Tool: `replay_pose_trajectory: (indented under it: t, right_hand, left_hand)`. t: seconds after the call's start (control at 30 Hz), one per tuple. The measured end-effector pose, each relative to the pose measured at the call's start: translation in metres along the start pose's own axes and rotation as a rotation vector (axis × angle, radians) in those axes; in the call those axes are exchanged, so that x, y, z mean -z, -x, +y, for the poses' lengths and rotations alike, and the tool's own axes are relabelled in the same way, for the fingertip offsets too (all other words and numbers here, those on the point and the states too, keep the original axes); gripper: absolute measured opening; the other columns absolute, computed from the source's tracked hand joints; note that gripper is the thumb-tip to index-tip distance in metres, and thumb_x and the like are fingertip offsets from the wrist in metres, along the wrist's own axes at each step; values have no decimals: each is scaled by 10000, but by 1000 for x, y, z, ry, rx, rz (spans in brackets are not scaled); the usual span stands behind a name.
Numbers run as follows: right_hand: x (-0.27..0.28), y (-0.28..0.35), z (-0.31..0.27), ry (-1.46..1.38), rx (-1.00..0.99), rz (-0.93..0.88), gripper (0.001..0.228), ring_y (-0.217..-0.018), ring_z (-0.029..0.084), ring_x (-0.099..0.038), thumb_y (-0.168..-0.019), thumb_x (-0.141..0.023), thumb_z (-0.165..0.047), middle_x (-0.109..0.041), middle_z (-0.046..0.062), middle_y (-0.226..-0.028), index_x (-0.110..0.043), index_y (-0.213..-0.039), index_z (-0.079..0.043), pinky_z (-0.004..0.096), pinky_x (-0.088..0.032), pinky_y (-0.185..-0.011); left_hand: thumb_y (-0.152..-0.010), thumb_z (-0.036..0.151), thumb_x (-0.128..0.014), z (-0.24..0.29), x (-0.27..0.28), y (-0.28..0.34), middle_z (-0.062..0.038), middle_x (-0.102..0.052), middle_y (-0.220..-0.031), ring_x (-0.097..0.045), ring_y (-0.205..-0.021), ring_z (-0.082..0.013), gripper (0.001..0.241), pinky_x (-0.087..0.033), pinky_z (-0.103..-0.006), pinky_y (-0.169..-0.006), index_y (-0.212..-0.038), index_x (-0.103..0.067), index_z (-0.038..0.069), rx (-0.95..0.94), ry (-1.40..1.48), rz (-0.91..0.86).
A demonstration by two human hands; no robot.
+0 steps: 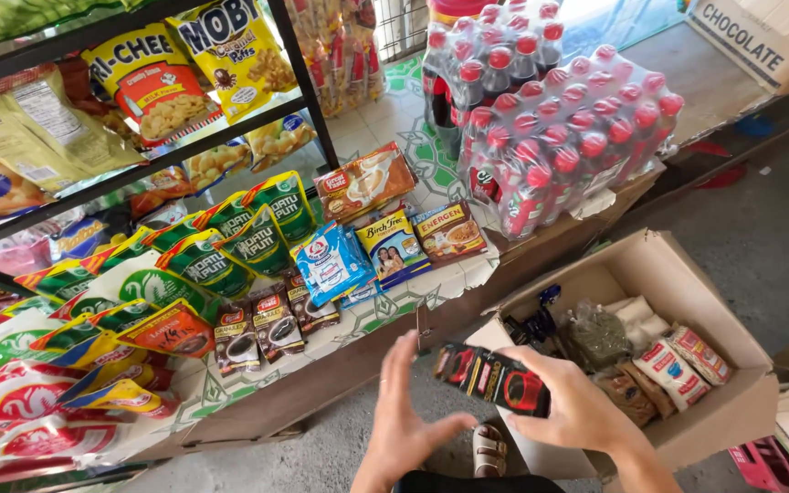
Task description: Organize and place snack and beverage products onto retail display shelves.
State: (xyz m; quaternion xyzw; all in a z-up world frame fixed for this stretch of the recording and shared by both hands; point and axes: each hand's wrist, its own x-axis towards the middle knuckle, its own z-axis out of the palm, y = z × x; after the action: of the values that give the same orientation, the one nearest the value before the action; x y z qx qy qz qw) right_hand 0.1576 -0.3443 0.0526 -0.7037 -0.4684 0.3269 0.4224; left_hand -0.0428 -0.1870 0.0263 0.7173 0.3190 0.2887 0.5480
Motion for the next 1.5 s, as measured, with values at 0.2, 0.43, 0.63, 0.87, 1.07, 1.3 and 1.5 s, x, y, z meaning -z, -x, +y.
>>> replay_pose_trajectory:
  t: [0.2,0.43,0.63,0.87,1.07,1.3,1.5]
  right_hand:
    - [-3,2,-9,-35,69,-141,742,-921,144,-757,-651,-857,-132,-769,110,-1013,-560,-1327,-58,315,-583,-848]
    - [-24,6,12,-49,137,-56,1003,-1180,334,-600,-652,-859,-126,-607,216,-1312,-388,-1532,-27,390,-465,-1006]
    - [-47,6,5,-36,48,-69,1012,-1365,308,-566,-688,-841,-159,-492,214,-1519,-298,-1532,-29,363,-417,-1090]
    - [-54,-2,4,81,-95,-143,1220,-1073,379,-695,-662,-894,-234,-726,180,-1133,-166,-1638,-163,378,-540,-933]
    - [-63,0,28,190,-137,-178,977,-994,350,-728,-670,-877,-237,-743,156,-1031,-410,-1527,-231,408,-561,-871]
    - [-51,3,26,155,-34,-124,588,-878,305,-710,-646,-865,-192,-708,120,-965,-587,-1157,-108,371,-568,-800]
    - [-36,-1,16,96,168,-46,554,-858,280,-672,-606,-871,-172,-646,116,-954,-612,-1078,-42,353,-540,-774]
  left_hand:
    - [-723,149,-902,-40,-29,13,-207,-457,-1591,-421,-1475,-364,1009,-370,-451,-1181,-1570,-355,102,-132,-89,-415]
    - [-858,29,-754,-4,-41,18,-83,-534,-1271,-533,-1212,-166,679,-427,-326,-1080,-1439,-406,70,124,679,-518]
    - [-947,51,-678,-13,-61,26,-57,-565,-1161,-562,-1098,-156,423,-463,-309,-1003,-1329,-499,84,114,519,-313]
    - [-880,103,-490,0,-35,7,-155,-674,-1034,-663,-1016,-282,340,-507,-465,-982,-1206,-537,19,388,1152,94]
    - [-844,70,-477,-7,12,2,-94,-575,-895,-610,-898,-260,435,-481,-498,-1003,-1275,-515,29,131,1321,309]
    - [-879,62,-602,-27,27,5,-68,-542,-865,-530,-809,-179,368,-463,-365,-774,-1238,-542,11,53,903,324]
    - [-871,199,-736,-28,9,15,-55,-631,-913,-612,-804,-161,428,-507,-336,-717,-1253,-592,71,175,179,-165]
